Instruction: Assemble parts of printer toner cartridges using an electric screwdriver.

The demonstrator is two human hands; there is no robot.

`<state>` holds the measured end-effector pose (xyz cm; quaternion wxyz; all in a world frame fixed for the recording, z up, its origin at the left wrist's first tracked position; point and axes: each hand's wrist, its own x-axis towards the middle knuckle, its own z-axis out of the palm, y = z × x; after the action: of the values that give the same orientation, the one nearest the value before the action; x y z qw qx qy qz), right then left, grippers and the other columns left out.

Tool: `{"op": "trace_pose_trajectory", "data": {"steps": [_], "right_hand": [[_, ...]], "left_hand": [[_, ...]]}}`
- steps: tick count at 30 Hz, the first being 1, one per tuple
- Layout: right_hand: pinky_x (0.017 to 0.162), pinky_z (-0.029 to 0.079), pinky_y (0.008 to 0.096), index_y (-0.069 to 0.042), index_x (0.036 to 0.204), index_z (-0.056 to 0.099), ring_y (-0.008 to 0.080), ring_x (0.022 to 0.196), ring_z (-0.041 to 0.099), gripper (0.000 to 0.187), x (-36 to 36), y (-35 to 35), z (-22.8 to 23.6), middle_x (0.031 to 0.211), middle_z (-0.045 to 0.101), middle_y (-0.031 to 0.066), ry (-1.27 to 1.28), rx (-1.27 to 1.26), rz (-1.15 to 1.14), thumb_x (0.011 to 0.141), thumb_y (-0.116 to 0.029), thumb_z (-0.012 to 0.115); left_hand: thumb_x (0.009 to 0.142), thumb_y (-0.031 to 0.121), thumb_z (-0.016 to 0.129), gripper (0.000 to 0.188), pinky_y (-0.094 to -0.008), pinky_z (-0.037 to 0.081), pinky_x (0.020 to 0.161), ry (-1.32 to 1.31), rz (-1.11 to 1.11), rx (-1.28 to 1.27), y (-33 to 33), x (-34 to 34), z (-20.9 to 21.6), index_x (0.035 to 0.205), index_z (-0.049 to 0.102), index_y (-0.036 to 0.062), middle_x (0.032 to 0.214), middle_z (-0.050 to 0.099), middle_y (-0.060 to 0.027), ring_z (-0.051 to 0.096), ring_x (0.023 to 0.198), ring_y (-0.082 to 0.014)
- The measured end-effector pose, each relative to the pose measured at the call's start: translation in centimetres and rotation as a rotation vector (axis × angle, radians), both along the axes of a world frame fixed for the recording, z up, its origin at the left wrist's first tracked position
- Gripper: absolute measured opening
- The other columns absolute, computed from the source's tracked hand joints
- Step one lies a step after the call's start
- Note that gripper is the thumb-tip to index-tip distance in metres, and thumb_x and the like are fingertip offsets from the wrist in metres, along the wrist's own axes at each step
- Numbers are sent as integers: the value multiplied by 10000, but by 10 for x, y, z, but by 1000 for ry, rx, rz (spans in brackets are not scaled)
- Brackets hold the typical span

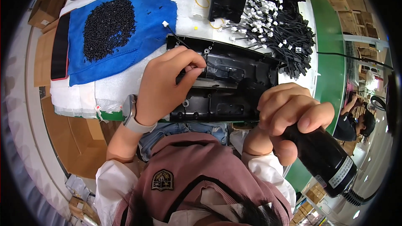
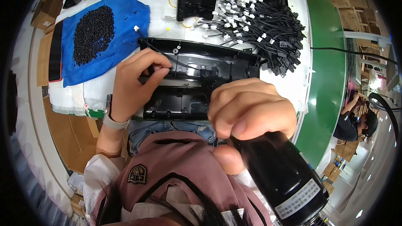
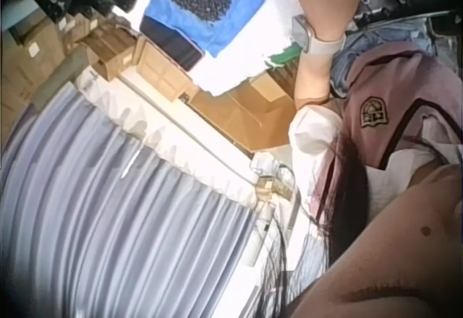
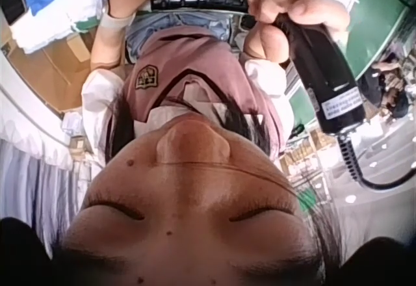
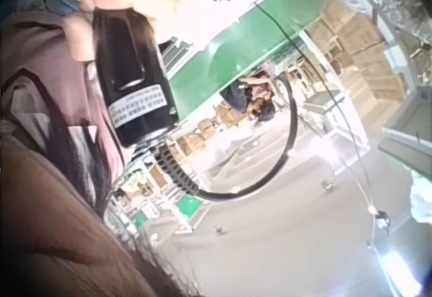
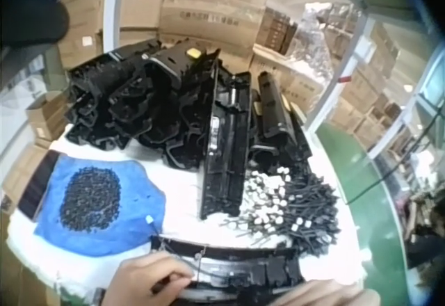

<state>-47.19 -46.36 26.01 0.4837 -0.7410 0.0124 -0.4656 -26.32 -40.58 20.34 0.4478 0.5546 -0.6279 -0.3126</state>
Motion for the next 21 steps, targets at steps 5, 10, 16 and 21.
{"op": "trace_pose_trajectory", "data": {"steps": [5,10,16,21], "right_hand": [[396,447,292,-116,967,405,133,406,514,445,1,1,6,624,565,-7,-5,44,-14,787,-319,758],[432,429,317,-62,940,466,197,455,515,316,15,8,5,615,540,50,-43,154,-21,754,-47,721],[376,402,281,-96,932,433,143,400,499,362,15,0,6,606,540,14,82,59,6,776,-190,745],[378,399,276,-98,943,436,137,404,497,364,17,5,2,601,539,10,37,-4,-118,778,-214,739]], "left_hand": [[775,1,616,83,-305,448,585,-3,-20,-4,-2,-3,0,849,591,28,755,568,-98,590,664,-248],[792,14,604,69,-317,442,584,9,2,-12,0,-2,-4,856,587,30,752,565,-101,582,664,-267],[834,37,558,49,-351,438,589,-18,13,-66,-4,-2,-7,874,586,32,758,563,-120,568,678,-312],[844,32,533,66,-375,436,597,-6,-1,-52,-2,-1,-10,880,589,30,760,563,-135,562,691,-337]]}}
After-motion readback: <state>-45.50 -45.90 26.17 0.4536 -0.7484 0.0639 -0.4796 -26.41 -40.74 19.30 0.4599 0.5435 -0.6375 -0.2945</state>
